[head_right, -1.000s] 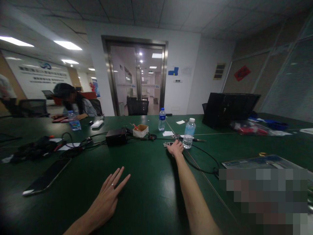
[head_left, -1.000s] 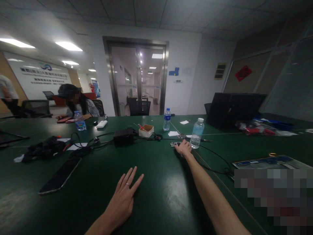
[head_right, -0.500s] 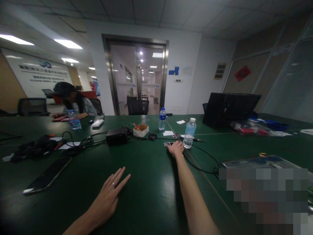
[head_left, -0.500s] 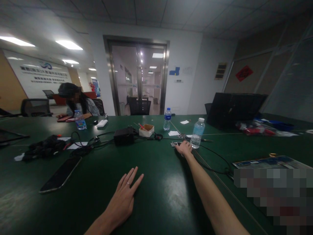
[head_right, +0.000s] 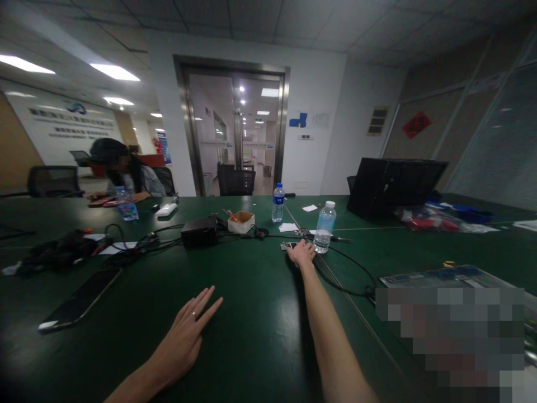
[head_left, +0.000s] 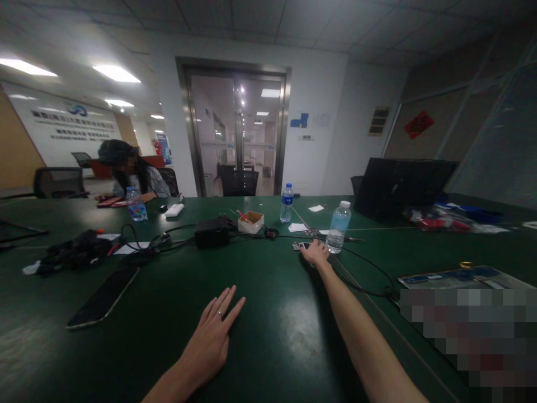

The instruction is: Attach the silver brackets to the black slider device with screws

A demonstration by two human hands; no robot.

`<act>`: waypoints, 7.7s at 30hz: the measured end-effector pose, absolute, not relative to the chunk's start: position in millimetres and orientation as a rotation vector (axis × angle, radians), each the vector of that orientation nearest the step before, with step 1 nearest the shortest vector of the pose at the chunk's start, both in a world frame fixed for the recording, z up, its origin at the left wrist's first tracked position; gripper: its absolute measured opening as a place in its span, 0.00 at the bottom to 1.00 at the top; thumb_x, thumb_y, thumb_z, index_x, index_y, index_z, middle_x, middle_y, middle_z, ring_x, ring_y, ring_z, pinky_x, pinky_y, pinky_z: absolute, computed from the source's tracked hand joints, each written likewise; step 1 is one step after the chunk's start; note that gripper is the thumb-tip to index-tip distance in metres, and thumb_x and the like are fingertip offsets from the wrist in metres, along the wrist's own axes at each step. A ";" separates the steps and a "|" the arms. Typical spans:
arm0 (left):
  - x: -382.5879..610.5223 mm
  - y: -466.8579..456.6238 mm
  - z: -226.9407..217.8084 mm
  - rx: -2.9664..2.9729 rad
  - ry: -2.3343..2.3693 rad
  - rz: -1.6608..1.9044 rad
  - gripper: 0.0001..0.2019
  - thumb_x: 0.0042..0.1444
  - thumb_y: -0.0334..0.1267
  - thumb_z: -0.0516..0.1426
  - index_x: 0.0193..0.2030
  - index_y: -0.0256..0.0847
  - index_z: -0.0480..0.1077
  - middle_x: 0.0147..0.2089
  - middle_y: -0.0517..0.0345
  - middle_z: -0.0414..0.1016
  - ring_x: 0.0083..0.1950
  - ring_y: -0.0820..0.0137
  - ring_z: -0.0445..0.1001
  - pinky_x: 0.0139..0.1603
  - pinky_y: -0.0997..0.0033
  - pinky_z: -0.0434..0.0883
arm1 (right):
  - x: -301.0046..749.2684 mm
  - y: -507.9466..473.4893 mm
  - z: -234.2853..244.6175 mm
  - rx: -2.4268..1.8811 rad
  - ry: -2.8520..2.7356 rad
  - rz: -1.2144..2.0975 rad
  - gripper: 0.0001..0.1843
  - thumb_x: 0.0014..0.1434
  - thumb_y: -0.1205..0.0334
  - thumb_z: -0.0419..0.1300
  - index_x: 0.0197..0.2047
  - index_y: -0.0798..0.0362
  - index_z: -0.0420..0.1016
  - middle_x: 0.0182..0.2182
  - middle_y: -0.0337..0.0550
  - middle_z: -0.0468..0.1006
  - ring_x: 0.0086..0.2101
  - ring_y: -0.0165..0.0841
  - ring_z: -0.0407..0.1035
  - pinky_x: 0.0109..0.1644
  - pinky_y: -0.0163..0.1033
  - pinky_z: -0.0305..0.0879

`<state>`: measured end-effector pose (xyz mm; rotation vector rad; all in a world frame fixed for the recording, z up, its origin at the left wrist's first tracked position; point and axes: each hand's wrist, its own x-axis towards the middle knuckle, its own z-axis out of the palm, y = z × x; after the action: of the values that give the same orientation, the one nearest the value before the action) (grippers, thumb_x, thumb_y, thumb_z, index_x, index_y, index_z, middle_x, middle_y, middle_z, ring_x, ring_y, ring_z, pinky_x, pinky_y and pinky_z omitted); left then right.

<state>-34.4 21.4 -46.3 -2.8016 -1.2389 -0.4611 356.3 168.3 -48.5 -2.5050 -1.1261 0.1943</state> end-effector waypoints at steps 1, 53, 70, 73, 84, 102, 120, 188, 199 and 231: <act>-34.7 21.4 -45.9 -2.804 -1.243 -0.464 0.47 0.48 0.17 0.47 0.72 0.55 0.36 0.74 0.62 0.27 0.73 0.54 0.39 0.67 0.43 0.52 | 356.4 168.2 -48.3 -2.505 -1.127 0.197 0.40 0.56 0.43 0.56 0.62 0.62 0.56 0.61 0.65 0.56 0.61 0.55 0.49 0.61 0.51 0.47; -37.2 22.8 -36.1 -3.047 -1.357 -0.280 0.35 0.54 0.22 0.47 0.68 0.50 0.54 0.71 0.61 0.53 0.70 0.62 0.54 0.68 0.48 0.56 | 316.4 100.5 -40.6 -2.426 -1.366 -0.090 0.22 0.64 0.57 0.47 0.54 0.63 0.67 0.47 0.62 0.69 0.47 0.47 0.69 0.49 0.44 0.63; -38.6 22.7 -35.6 -3.061 -1.313 -0.321 0.25 0.63 0.33 0.47 0.67 0.50 0.58 0.69 0.60 0.57 0.69 0.62 0.56 0.67 0.50 0.57 | 319.7 97.5 -31.0 -2.374 -1.427 0.000 0.19 0.63 0.54 0.50 0.48 0.56 0.73 0.49 0.55 0.71 0.45 0.44 0.71 0.46 0.42 0.66; -38.0 23.0 -36.2 -3.059 -1.306 -0.349 0.25 0.62 0.33 0.47 0.66 0.50 0.59 0.69 0.59 0.57 0.69 0.61 0.57 0.67 0.51 0.58 | 319.3 96.1 -29.2 -2.386 -1.414 0.008 0.19 0.63 0.54 0.49 0.48 0.56 0.73 0.49 0.55 0.71 0.45 0.43 0.71 0.47 0.42 0.66; -38.5 23.6 -35.9 -3.060 -1.287 -0.345 0.25 0.62 0.33 0.47 0.66 0.49 0.59 0.69 0.58 0.58 0.68 0.62 0.57 0.67 0.51 0.58 | 322.5 98.4 -36.7 -2.250 -1.438 -0.183 0.20 0.62 0.61 0.51 0.56 0.56 0.66 0.51 0.54 0.66 0.51 0.42 0.62 0.52 0.40 0.61; -37.8 22.4 -30.8 -3.062 -1.296 -0.293 0.25 0.63 0.34 0.47 0.67 0.49 0.58 0.69 0.59 0.57 0.69 0.62 0.56 0.66 0.51 0.58 | 324.7 101.4 -37.8 -2.168 -1.327 -0.038 0.23 0.64 0.54 0.49 0.56 0.57 0.68 0.51 0.54 0.71 0.48 0.42 0.68 0.51 0.39 0.61; -37.4 22.3 -31.2 -3.053 -1.259 -0.323 0.25 0.62 0.32 0.47 0.66 0.47 0.59 0.69 0.56 0.58 0.68 0.61 0.57 0.66 0.51 0.59 | 346.1 104.6 -37.0 -2.090 -1.104 0.236 0.27 0.63 0.50 0.45 0.48 0.57 0.79 0.40 0.52 0.81 0.43 0.42 0.73 0.45 0.37 0.63; -43.4 28.8 -32.2 -3.325 -0.917 -0.736 0.17 0.61 0.27 0.47 0.52 0.46 0.69 0.49 0.52 0.75 0.49 0.63 0.72 0.50 0.65 0.70 | 319.3 126.6 -51.7 -2.305 -1.370 -0.205 0.29 0.60 0.61 0.49 0.63 0.64 0.59 0.60 0.63 0.61 0.59 0.48 0.55 0.61 0.48 0.48; -39.9 15.5 -16.3 -3.325 -1.103 -0.701 0.16 0.61 0.27 0.48 0.50 0.45 0.70 0.49 0.53 0.74 0.50 0.63 0.70 0.51 0.65 0.68 | 319.0 127.4 -56.9 -2.268 -1.613 -0.123 0.29 0.62 0.63 0.46 0.64 0.68 0.60 0.64 0.61 0.58 0.63 0.43 0.52 0.66 0.45 0.41; -39.6 14.1 -14.2 -3.355 -1.140 -0.709 0.16 0.57 0.25 0.50 0.48 0.46 0.71 0.48 0.56 0.74 0.49 0.65 0.69 0.50 0.67 0.67 | 270.0 9.2 -53.0 -1.980 -1.922 0.206 0.35 0.64 0.50 0.46 0.68 0.61 0.54 0.68 0.53 0.48 0.67 0.44 0.43 0.70 0.49 0.42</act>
<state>-39.6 14.1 -14.2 -3.3547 -1.1395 -0.7088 270.0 9.2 -53.0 -1.9803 -1.9225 0.2059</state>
